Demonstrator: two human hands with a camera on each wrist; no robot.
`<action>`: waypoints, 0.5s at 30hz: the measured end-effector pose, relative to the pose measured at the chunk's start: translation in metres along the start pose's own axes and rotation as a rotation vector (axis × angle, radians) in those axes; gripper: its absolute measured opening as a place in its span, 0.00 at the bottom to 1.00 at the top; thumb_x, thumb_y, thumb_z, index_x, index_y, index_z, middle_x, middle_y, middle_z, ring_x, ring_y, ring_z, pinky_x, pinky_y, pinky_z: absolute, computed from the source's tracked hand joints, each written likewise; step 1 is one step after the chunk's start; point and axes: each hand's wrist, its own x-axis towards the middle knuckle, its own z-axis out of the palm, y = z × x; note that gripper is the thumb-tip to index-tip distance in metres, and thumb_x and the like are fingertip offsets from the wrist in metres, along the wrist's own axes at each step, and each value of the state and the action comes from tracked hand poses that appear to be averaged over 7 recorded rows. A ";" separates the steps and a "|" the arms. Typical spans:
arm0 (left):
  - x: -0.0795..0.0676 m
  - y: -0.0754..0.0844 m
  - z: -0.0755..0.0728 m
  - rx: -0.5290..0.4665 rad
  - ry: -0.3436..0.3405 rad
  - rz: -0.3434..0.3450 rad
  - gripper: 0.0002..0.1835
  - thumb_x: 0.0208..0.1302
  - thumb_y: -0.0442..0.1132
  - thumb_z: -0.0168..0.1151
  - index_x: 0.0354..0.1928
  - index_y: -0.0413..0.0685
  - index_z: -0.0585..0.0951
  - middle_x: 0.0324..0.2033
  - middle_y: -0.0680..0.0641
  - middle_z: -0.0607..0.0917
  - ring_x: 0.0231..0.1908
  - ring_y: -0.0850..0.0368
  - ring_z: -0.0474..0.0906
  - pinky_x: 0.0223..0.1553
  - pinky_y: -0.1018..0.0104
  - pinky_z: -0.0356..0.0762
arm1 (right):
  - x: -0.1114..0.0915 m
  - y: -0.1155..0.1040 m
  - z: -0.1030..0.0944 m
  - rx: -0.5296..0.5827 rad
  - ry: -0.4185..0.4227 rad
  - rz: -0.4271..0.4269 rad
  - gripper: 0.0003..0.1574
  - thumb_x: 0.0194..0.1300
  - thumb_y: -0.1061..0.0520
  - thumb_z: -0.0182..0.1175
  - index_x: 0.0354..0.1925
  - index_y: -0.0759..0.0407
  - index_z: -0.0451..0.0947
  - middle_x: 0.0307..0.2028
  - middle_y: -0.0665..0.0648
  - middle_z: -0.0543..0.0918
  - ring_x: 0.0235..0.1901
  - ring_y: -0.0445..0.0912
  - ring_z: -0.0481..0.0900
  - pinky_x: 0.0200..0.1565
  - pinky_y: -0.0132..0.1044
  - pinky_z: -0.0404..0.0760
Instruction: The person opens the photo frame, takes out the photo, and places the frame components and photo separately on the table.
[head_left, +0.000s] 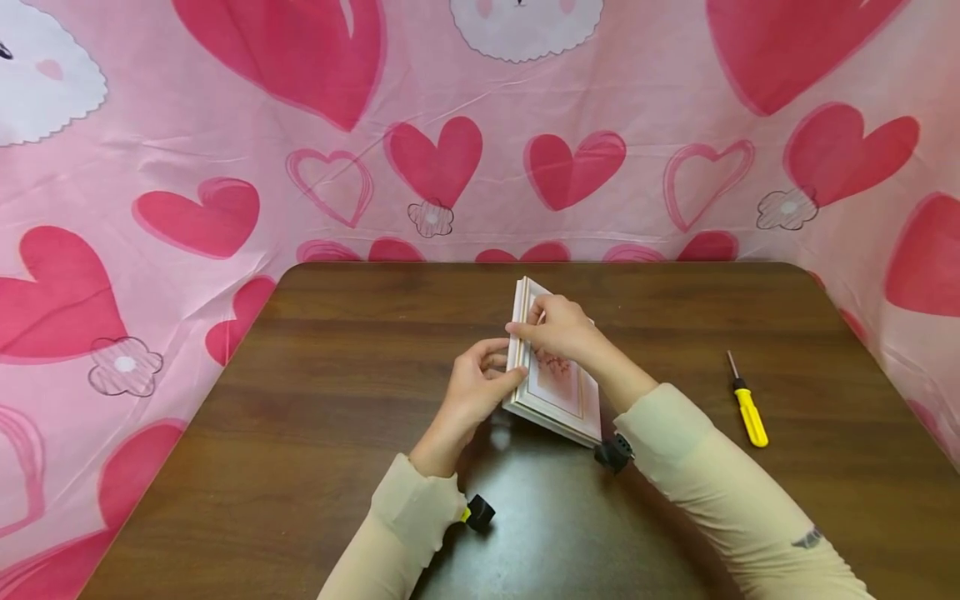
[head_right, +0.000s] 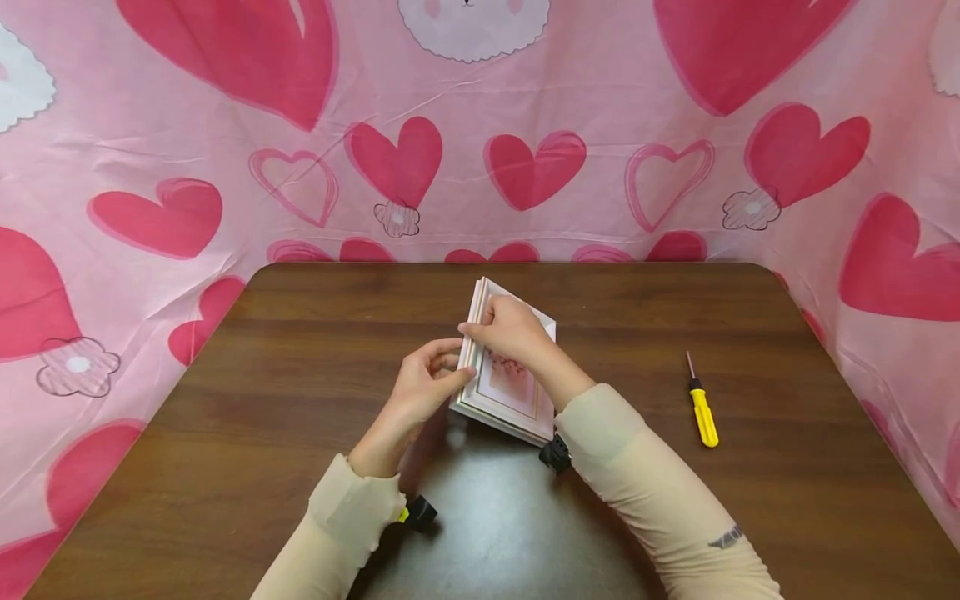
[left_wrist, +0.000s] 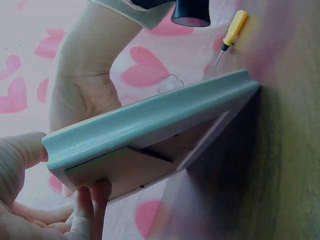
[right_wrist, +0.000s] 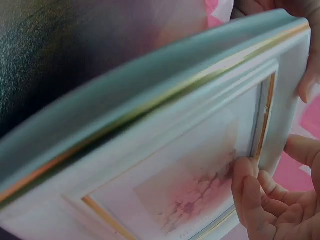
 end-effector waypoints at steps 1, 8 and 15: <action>0.000 0.001 0.000 0.001 0.000 0.004 0.23 0.60 0.29 0.66 0.58 0.35 0.76 0.43 0.32 0.85 0.26 0.64 0.79 0.28 0.72 0.77 | -0.001 0.000 0.000 0.008 0.012 -0.005 0.21 0.64 0.43 0.66 0.33 0.59 0.74 0.25 0.53 0.77 0.21 0.43 0.74 0.22 0.32 0.72; -0.001 0.011 0.000 0.042 -0.014 0.067 0.24 0.58 0.29 0.68 0.57 0.35 0.77 0.40 0.34 0.85 0.26 0.64 0.80 0.26 0.71 0.77 | -0.006 0.001 -0.003 0.153 0.038 -0.015 0.17 0.64 0.49 0.65 0.33 0.62 0.74 0.20 0.51 0.76 0.18 0.39 0.74 0.22 0.32 0.74; -0.004 0.024 0.000 0.149 -0.035 0.147 0.25 0.55 0.31 0.71 0.56 0.35 0.79 0.38 0.35 0.86 0.29 0.60 0.83 0.30 0.70 0.80 | -0.010 0.004 -0.008 0.397 -0.006 -0.007 0.14 0.66 0.57 0.62 0.34 0.66 0.69 0.23 0.53 0.80 0.22 0.40 0.81 0.30 0.35 0.84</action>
